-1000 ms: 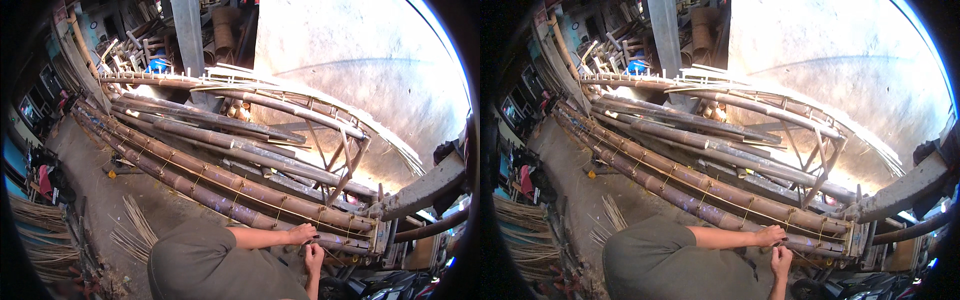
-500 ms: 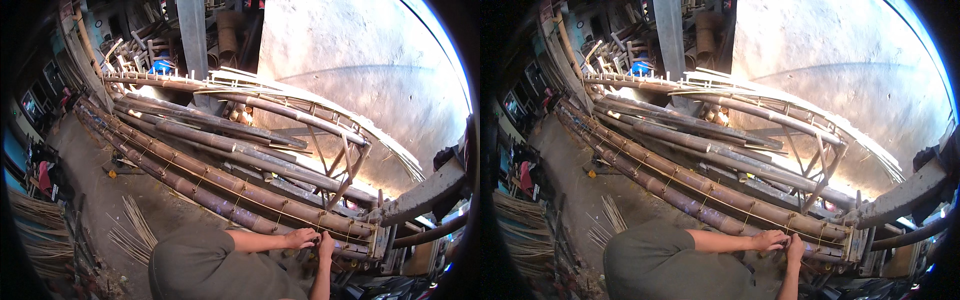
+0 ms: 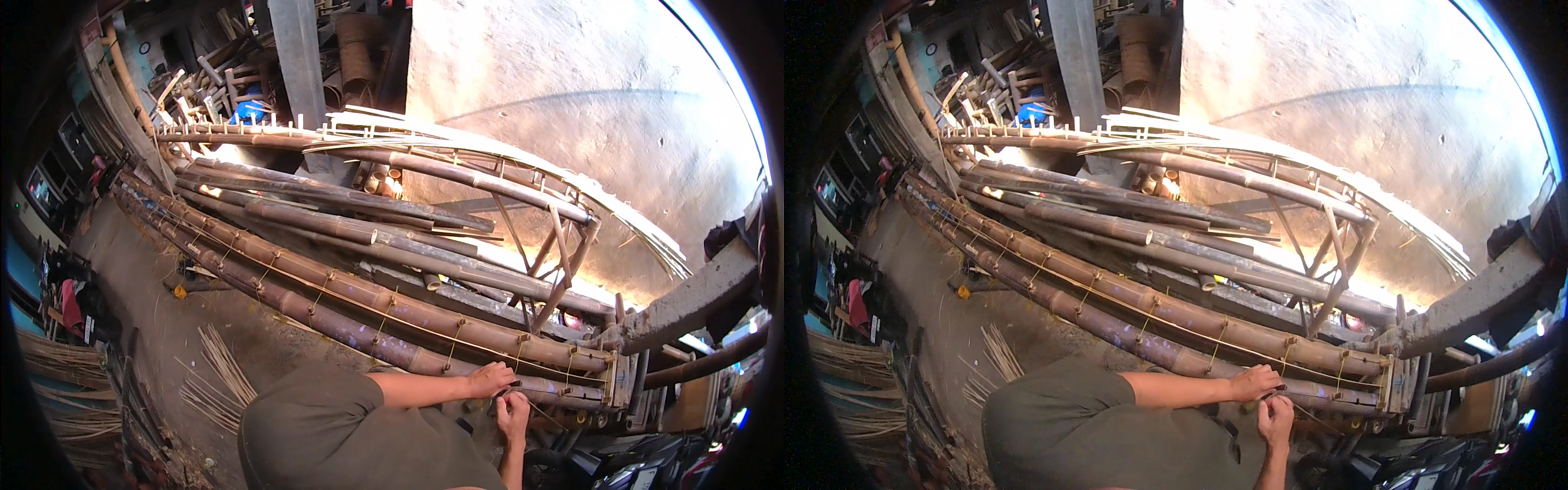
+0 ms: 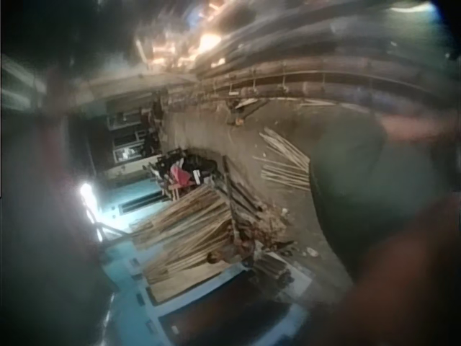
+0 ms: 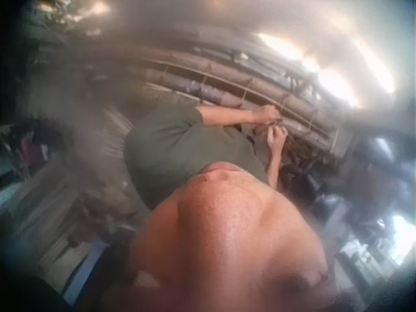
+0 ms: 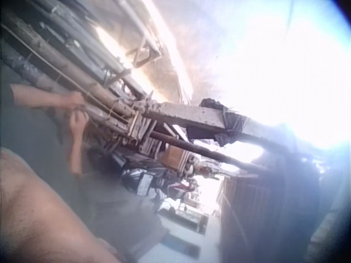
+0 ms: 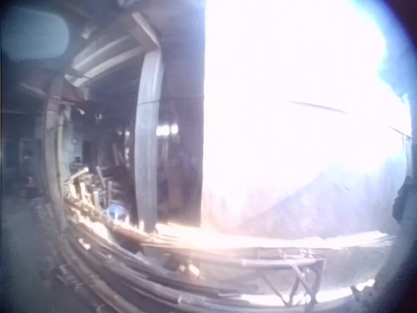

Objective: The person repeatedly picks up thin bamboo sticks and ties them to a horizontal bamboo rack using yellow string. They wrap and knot the string around the sticks and rack, then move along the rack to repeat the process at different positions.

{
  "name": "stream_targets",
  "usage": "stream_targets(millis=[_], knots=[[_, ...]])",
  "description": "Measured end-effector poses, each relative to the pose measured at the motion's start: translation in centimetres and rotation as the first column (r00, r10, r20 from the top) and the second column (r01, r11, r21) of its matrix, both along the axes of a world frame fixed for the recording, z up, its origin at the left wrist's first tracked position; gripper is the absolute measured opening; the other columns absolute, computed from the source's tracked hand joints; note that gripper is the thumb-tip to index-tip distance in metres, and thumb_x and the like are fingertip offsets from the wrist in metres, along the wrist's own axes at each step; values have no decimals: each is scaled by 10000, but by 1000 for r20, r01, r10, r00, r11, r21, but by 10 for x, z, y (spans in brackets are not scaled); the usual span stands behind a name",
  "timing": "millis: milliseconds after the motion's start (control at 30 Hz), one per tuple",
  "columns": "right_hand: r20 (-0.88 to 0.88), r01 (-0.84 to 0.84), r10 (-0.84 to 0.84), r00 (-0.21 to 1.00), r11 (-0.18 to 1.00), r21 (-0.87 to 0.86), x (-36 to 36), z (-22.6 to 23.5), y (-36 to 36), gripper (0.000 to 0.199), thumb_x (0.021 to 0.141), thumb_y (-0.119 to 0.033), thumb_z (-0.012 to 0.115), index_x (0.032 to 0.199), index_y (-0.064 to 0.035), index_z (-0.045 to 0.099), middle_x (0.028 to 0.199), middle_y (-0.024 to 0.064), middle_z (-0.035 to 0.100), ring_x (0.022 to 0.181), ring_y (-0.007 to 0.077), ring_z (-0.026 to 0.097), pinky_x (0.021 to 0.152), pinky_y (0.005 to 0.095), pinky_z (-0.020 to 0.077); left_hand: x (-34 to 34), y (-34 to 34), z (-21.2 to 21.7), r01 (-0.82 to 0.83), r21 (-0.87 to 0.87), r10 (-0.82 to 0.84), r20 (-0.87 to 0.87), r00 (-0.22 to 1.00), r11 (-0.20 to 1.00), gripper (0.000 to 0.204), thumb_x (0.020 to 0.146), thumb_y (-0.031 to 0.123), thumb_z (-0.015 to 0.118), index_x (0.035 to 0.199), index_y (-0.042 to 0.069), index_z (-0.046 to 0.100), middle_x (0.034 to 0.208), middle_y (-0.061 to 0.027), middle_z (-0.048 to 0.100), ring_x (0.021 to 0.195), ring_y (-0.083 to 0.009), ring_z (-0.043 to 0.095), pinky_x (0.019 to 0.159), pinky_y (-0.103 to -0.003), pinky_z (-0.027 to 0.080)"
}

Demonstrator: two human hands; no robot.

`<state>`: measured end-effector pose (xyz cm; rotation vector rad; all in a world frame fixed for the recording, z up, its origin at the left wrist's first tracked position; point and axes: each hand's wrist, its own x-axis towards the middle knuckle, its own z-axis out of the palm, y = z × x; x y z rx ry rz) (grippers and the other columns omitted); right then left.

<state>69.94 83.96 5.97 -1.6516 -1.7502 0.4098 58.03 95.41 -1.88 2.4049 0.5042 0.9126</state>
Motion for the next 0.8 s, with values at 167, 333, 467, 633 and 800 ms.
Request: stream_targets(millis=[167, 333, 467, 633, 800], knots=[[-172, -140, 90, 981, 941, -309, 23, 30, 41, 157, 874, -126, 625, 805, 15, 630, 735, 110, 637, 670, 144, 564, 639, 305, 456, 2, 2, 0, 9, -37, -8, 32, 999, 999, 132, 792, 114, 638, 915, 80, 607, 904, -81, 561, 868, -291, 534, 759, -412, 453], [122, -88, 133, 984, 944, -318, 94, -3, 89, 218, 861, -204, 631, 846, 10, 669, 837, 254, 638, 773, 426, 630, 684, 462, 488, 11, 6, -3, 22, 57, -22, 4, 1000, 998, 156, 779, 189, 688, 881, 94, 617, 809, -99, 576, 781, -303, 551, 714, -418, 437], [303, 164, -96, 948, 965, -206, 79, -71, 73, 187, 909, -213, 586, 932, -28, 585, 862, 239, 650, 847, 451, 620, 687, 539, 488, 7, 4, 4, 32, -30, -25, 189, 982, 999, 200, 795, 109, 698, 972, 28, 653, 967, -142, 639, 856, -329, 594, 778, -406, 480], [124, 345, -337, 933, 938, -43, 31, -46, 24, 132, 916, -170, 580, 890, -47, 541, 809, 202, 604, 779, 429, 600, 653, 504, 482, 5, 9, 15, 50, -69, -46, 60, 997, 996, 221, 811, 83, 719, 1009, 5, 657, 992, -147, 658, 875, -341, 604, 778, -409, 496], [196, 324, -332, 923, 943, 72, -17, -21, -27, 121, 867, -210, 640, 888, -90, 630, 919, 115, 635, 866, 292, 606, 897, 526, 363, 6, 7, 16, 67, -74, -63, 60, 996, 995, 212, 812, 73, 719, 1005, 12, 654, 979, -142, 657, 873, -342, 597, 781, -405, 487]])
